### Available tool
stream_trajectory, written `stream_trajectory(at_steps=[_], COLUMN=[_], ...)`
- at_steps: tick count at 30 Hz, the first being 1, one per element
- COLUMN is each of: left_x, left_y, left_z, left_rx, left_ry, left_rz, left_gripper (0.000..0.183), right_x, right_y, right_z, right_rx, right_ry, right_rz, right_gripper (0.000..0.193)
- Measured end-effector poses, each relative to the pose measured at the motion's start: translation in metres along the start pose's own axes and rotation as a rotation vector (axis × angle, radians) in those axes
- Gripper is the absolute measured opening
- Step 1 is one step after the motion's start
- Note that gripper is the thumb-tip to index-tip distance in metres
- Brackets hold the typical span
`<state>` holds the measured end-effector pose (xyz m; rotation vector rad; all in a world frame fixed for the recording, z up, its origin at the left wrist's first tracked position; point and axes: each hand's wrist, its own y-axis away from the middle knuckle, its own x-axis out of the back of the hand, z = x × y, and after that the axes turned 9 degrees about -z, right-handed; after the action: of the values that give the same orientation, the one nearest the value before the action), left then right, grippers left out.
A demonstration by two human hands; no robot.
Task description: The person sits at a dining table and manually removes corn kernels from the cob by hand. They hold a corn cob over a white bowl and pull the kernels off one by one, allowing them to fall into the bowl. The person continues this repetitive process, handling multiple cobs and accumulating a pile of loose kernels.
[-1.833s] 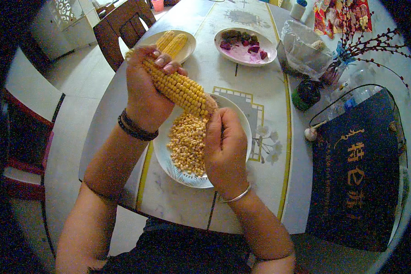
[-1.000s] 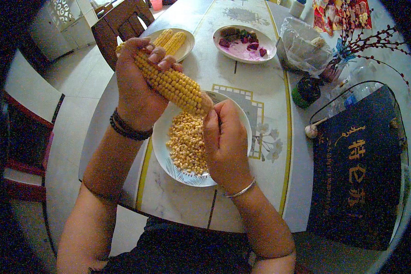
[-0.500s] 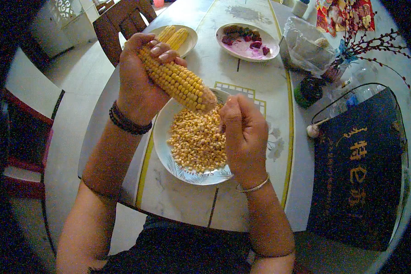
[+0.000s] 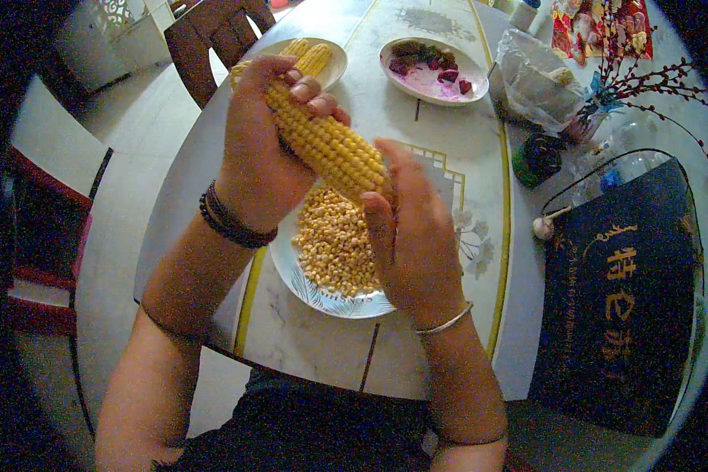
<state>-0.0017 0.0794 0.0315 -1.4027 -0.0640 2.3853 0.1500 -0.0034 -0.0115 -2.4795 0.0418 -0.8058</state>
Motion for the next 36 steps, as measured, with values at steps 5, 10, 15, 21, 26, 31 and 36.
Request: stream_trajectory(at_steps=[5,10,15,21,26,31,36], left_x=[-0.009,-0.021,-0.010,0.002,-0.008,-0.020,-0.018], left_y=[0.004,0.017,0.006,0.001,0.007,0.018,0.025], left_z=[-0.011,-0.019,-0.018,-0.021,-0.025,-0.025,-0.026], left_rx=[-0.082,-0.187,-0.112,-0.003,-0.031,-0.069,-0.226], left_ry=[-0.135,-0.442,-0.303,-0.073,-0.154,-0.276,-0.485], left_rz=[0.007,-0.129,0.068,0.113,0.007,-0.086,-0.378], left_gripper=[0.022,0.025,0.023,0.021,0.021,0.021,0.022], right_x=[-0.008,-0.016,-0.015,-0.012,-0.013,-0.020,-0.026], right_y=[0.007,0.008,0.009,0.007,0.011,0.010,0.028], right_z=[0.000,-0.003,0.003,0.001,0.003,0.007,0.036], right_rx=[-0.156,-0.532,-0.323,-0.227,-0.233,-0.228,-0.272], right_ry=[-0.242,-0.740,-0.452,0.096,-0.018,-0.113,-0.128], right_rz=[0.014,0.124,0.063,-0.032,0.070,0.216,0.106], right_gripper=[0.046,0.042,0.044,0.048,0.044,0.045,0.037])
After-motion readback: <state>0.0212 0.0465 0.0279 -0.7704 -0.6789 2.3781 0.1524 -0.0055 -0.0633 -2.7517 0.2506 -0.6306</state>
